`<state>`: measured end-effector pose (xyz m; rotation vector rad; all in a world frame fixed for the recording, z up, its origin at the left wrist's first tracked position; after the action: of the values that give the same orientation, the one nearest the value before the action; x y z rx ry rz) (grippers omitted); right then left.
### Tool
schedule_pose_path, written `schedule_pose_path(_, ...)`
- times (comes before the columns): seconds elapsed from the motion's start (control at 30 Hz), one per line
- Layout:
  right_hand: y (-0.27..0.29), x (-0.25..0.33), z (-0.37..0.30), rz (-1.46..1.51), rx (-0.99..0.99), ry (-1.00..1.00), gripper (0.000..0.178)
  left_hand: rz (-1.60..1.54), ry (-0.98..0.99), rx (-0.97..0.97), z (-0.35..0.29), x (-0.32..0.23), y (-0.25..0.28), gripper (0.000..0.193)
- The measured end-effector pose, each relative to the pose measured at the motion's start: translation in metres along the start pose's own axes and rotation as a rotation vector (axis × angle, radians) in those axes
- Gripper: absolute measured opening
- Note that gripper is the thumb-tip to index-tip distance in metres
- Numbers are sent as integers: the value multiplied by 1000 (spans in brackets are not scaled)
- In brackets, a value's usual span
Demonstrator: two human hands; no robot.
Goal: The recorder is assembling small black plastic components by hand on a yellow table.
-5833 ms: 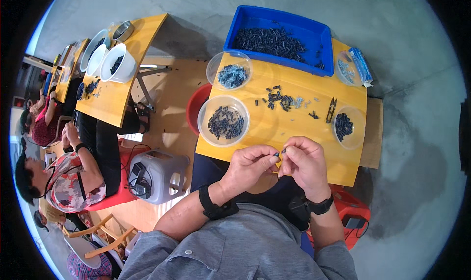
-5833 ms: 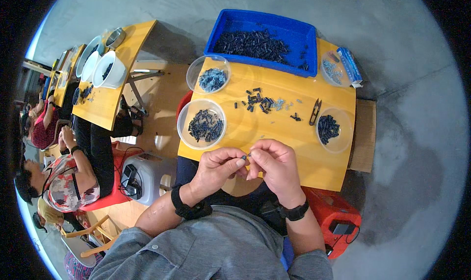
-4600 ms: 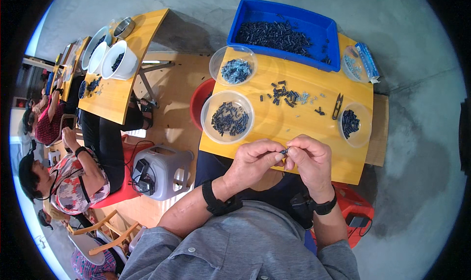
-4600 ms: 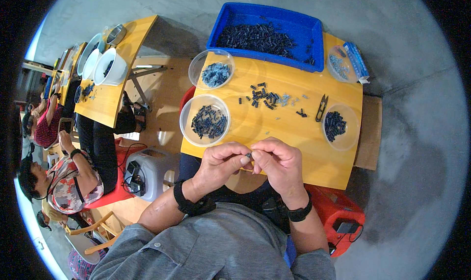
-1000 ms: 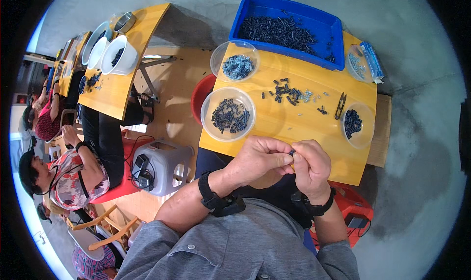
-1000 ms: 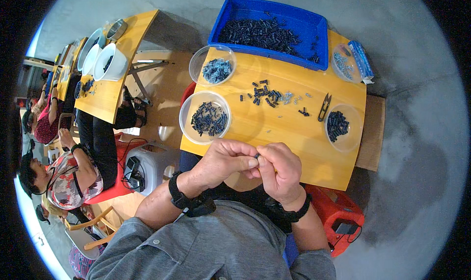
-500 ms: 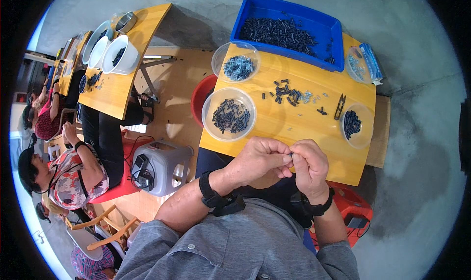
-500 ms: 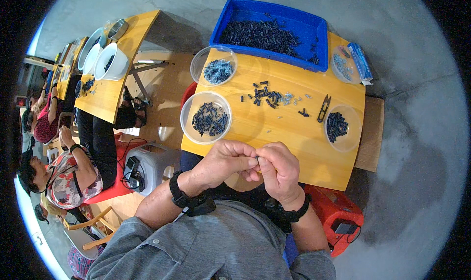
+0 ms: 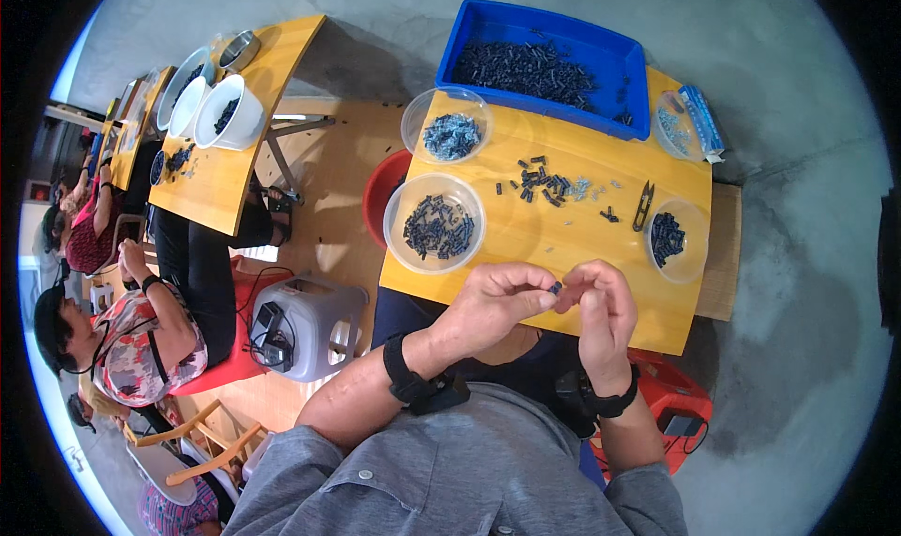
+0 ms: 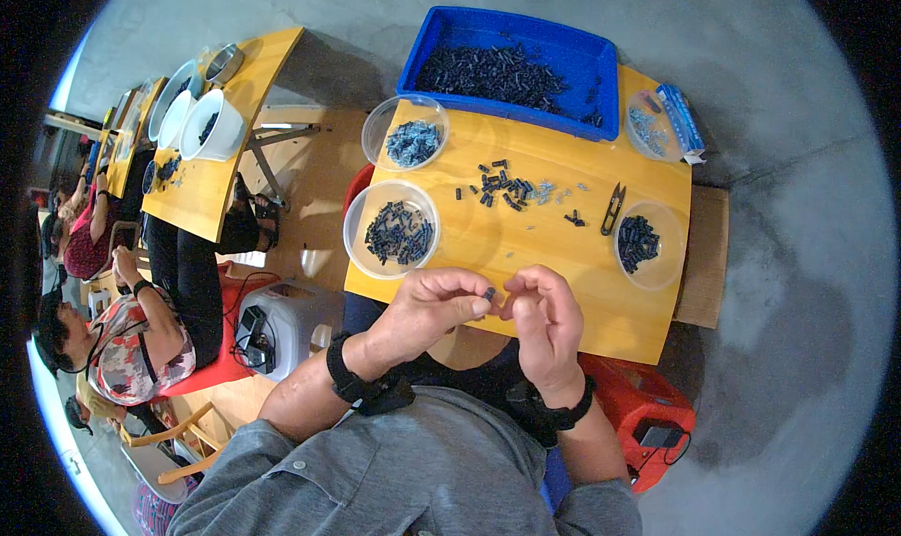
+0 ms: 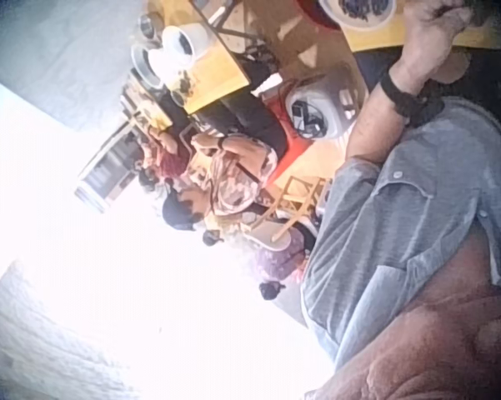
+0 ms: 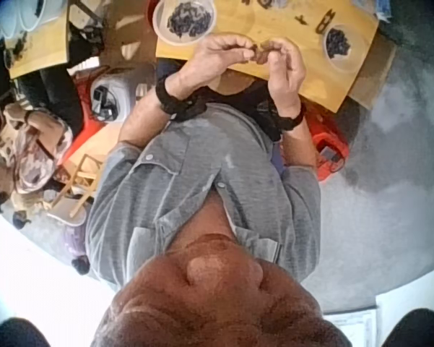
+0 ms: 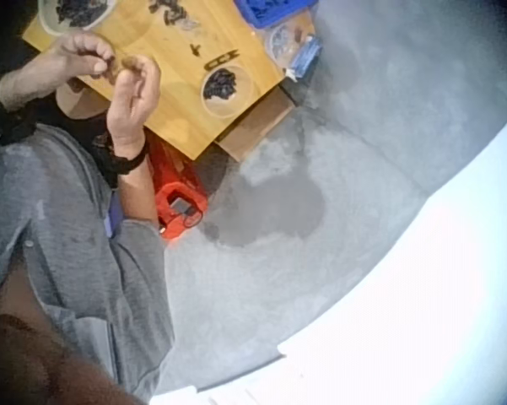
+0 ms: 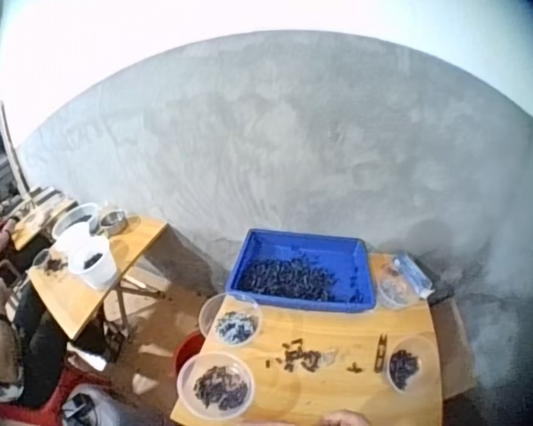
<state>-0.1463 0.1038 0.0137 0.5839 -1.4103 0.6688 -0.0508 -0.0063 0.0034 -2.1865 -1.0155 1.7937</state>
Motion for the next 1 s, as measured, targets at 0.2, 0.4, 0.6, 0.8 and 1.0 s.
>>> schedule_pose_path(0.2, -10, -35, -10, 417, 261, -609, 58, 81, -136, 45, 0, -1, 1, 11)
schedule_pose_path(0.4, -24, -21, -15, 608, 602, -804, 60, 14, -60, 153, -4, 0, -5, 15)
schedule_pose_path(0.6, -25, -24, -26, 657, 777, -828, 61, 19, 2, 340, -7, 4, -8, 16)
schedule_pose_path(0.8, -24, -36, -40, 723, 754, -877, 61, -39, 134, 324, -4, 8, -9, 18)
schedule_pose_path(1.0, -29, -33, -43, 768, 690, -882, 56, 38, 140, 342, -3, 13, -8, 19)
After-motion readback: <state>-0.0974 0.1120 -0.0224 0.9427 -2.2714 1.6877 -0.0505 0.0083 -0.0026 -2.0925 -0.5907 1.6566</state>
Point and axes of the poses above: each hand's wrist, its own z-axis towards the middle knuckle, its own y-axis out of the back of the hand, x = y × z, the point moved 5 cm from there along z, towards the middle knuckle, and after that the axes turned 5 degrees about -z, right-handed, at the moved point
